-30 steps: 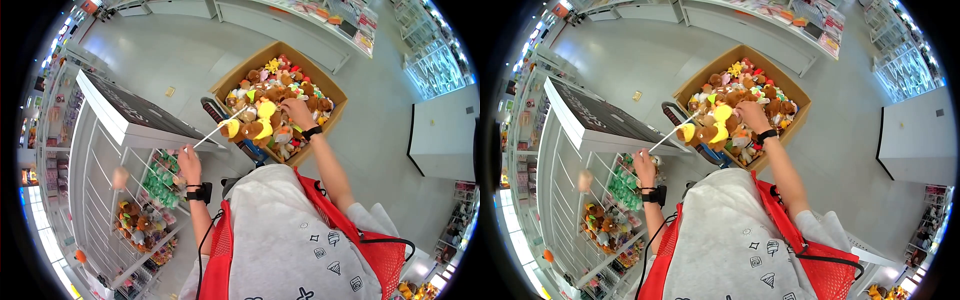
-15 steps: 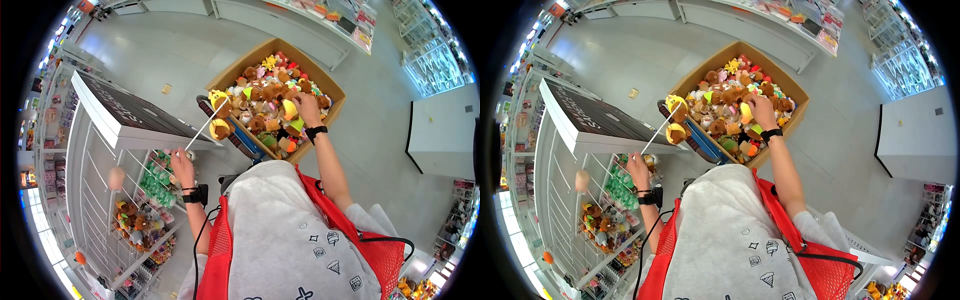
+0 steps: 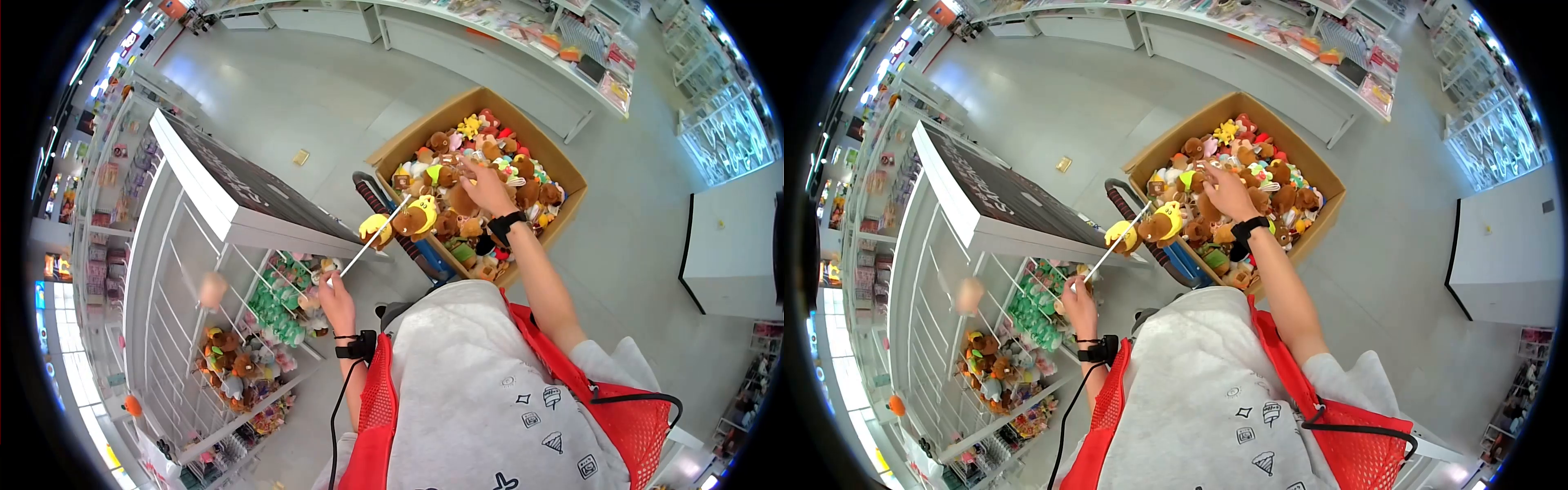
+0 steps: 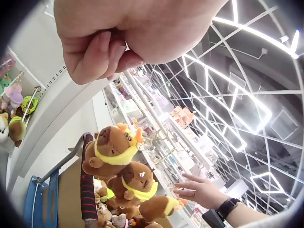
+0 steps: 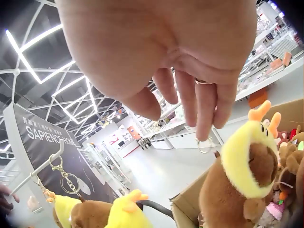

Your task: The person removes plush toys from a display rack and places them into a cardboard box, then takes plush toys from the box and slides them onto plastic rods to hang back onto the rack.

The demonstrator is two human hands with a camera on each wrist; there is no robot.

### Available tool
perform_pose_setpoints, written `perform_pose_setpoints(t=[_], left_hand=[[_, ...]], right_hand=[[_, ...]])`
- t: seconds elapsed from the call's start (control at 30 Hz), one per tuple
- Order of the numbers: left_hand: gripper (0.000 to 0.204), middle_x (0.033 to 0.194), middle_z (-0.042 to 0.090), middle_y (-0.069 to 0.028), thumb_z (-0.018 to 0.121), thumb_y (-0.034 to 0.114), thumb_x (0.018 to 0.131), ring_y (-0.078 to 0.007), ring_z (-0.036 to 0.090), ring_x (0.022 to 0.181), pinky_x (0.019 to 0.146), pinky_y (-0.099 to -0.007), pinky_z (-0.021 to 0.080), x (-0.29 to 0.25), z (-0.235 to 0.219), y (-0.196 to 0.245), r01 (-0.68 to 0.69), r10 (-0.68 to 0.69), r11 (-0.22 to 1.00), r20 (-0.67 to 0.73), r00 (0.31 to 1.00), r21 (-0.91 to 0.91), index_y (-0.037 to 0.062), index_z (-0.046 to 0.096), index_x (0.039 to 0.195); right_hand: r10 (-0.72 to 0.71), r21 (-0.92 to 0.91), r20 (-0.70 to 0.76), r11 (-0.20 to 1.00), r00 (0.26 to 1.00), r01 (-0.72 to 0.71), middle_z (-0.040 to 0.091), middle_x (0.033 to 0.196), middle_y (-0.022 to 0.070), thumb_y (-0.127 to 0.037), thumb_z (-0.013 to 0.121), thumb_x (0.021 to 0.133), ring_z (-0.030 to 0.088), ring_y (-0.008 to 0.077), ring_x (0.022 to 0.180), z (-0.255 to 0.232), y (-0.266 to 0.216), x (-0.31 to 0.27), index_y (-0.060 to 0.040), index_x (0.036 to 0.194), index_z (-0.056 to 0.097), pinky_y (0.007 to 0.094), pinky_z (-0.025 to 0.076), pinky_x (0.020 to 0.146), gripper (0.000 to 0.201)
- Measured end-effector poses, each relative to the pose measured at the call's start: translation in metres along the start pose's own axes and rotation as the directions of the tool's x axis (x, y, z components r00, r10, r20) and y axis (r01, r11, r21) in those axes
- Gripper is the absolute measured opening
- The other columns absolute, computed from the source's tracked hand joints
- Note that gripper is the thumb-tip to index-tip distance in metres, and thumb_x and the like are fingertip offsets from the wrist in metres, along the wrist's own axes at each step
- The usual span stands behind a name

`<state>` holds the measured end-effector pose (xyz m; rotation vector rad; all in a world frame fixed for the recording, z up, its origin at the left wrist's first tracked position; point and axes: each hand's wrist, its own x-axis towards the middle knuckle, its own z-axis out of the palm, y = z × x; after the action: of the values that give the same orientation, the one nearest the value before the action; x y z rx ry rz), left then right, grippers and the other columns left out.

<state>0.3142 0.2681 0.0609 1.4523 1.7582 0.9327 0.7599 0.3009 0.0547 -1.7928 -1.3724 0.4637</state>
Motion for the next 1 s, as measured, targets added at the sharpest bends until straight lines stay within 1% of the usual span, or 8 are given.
perform_pose_setpoints(t=[0.23, 0.3, 0.4, 0.5, 0.6, 0.67, 0.87, 1.0], left_hand=[[0.031, 0.103, 0.074, -0.0228, 0.057, 0.023, 0.109, -0.0346, 0.071, 0.098, 0.092, -0.0417, 0.052, -0.014, -0.005, 0.028, -0.143, 0.149, 0.980, -0.029, 0.988, 0.141, -0.0050, 0.068, 0.114], [0.032, 0.093, 0.072, -0.0174, 0.057, 0.024, 0.108, -0.0289, 0.068, 0.088, 0.085, -0.0396, 0.051, -0.013, 0.003, 0.023, -0.126, 0.129, 0.986, -0.022, 0.991, 0.107, -0.0046, 0.070, 0.113], [0.034, 0.074, 0.065, -0.0103, 0.059, 0.027, 0.107, -0.0224, 0.061, 0.069, 0.070, -0.0387, 0.049, -0.007, 0.007, 0.016, -0.125, 0.125, 0.990, -0.008, 0.992, 0.071, -0.0046, 0.071, 0.112], [0.033, 0.097, 0.074, -0.0265, 0.060, 0.026, 0.107, -0.0400, 0.071, 0.092, 0.086, -0.0457, 0.053, -0.005, 0.006, 0.025, -0.037, 0.027, 0.977, 0.049, 0.998, 0.209, -0.0047, 0.070, 0.114], [0.033, 0.095, 0.073, -0.0283, 0.060, 0.026, 0.106, -0.0427, 0.070, 0.090, 0.084, -0.0477, 0.052, -0.001, 0.013, 0.010, 0.015, -0.020, 0.979, 0.022, 1.000, 0.205, -0.0052, 0.070, 0.113], [0.033, 0.092, 0.072, -0.0282, 0.060, 0.025, 0.106, -0.0433, 0.069, 0.086, 0.080, -0.0483, 0.052, 0.004, 0.019, 0.008, -0.183, 0.188, 0.973, -0.027, 0.982, 0.141, -0.0057, 0.070, 0.111], [0.030, 0.088, 0.072, -0.0287, 0.060, 0.023, 0.106, -0.0473, 0.070, 0.084, 0.078, -0.0513, 0.052, -0.006, 0.035, 0.068, -0.177, 0.164, 0.964, 0.085, 0.983, 0.196, -0.0061, 0.068, 0.109], [0.029, 0.089, 0.072, -0.0315, 0.059, 0.021, 0.107, -0.0512, 0.069, 0.086, 0.077, -0.0543, 0.052, 0.002, 0.033, 0.050, -0.205, 0.191, 0.943, 0.076, 0.979, 0.263, -0.0064, 0.067, 0.112]], right_hand=[[-0.407, -0.050, 0.003, 0.912, 0.914, 0.406, 0.075, 0.113, 0.0138, -0.017, 0.068, 0.100, 0.071, 0.0339, 0.112, 0.022, -0.117, -0.028, -0.0122, 0.135, 0.070, 0.0474, 0.051, 0.108, 0.035], [-0.673, -0.149, 0.224, 0.691, 0.705, 0.708, 0.071, 0.100, 0.0087, -0.017, 0.069, 0.096, 0.071, 0.0276, 0.106, 0.032, -0.128, -0.035, -0.0123, 0.117, 0.075, 0.0524, 0.046, 0.111, 0.023], [-0.510, -0.377, 0.456, 0.632, 0.729, 0.678, 0.070, 0.094, 0.0045, -0.016, 0.068, 0.091, 0.070, 0.0244, 0.098, 0.047, -0.065, -0.012, -0.0116, 0.100, 0.075, 0.0531, 0.045, 0.110, 0.012], [-0.381, -0.536, 0.353, 0.666, 0.854, 0.519, 0.070, 0.087, 0.0023, -0.013, 0.069, 0.085, 0.070, 0.0254, 0.089, 0.021, -0.017, 0.011, -0.0116, 0.087, 0.071, 0.0502, 0.048, 0.105, 0.004], [-0.404, -0.736, 0.028, 0.611, 0.914, 0.292, 0.069, 0.125, 0.0177, -0.015, 0.068, 0.092, 0.065, 0.0372, 0.118, 0.000, 0.037, 0.007, -0.0078, 0.116, 0.070, 0.0553, 0.046, 0.103, 0.025], [-0.231, -0.561, 0.171, 0.776, 0.958, 0.287, 0.053, 0.151, 0.0211, -0.015, 0.077, 0.089, 0.045, 0.0459, 0.146, -0.016, -0.006, -0.002, -0.0097, 0.150, 0.052, 0.0554, 0.038, 0.121, 0.066], [-0.663, -0.082, 0.281, 0.703, 0.694, 0.706, 0.071, 0.119, 0.0087, -0.023, 0.076, 0.091, 0.065, 0.0321, 0.115, 0.053, -0.102, -0.053, -0.0129, 0.127, 0.072, 0.0526, 0.041, 0.116, 0.037], [-0.366, -0.426, 0.448, 0.715, 0.816, 0.555, 0.075, 0.091, 0.0019, -0.016, 0.069, 0.086, 0.068, 0.0260, 0.105, 0.065, -0.027, -0.033, -0.0160, 0.101, 0.076, 0.0482, 0.045, 0.107, 0.016]])
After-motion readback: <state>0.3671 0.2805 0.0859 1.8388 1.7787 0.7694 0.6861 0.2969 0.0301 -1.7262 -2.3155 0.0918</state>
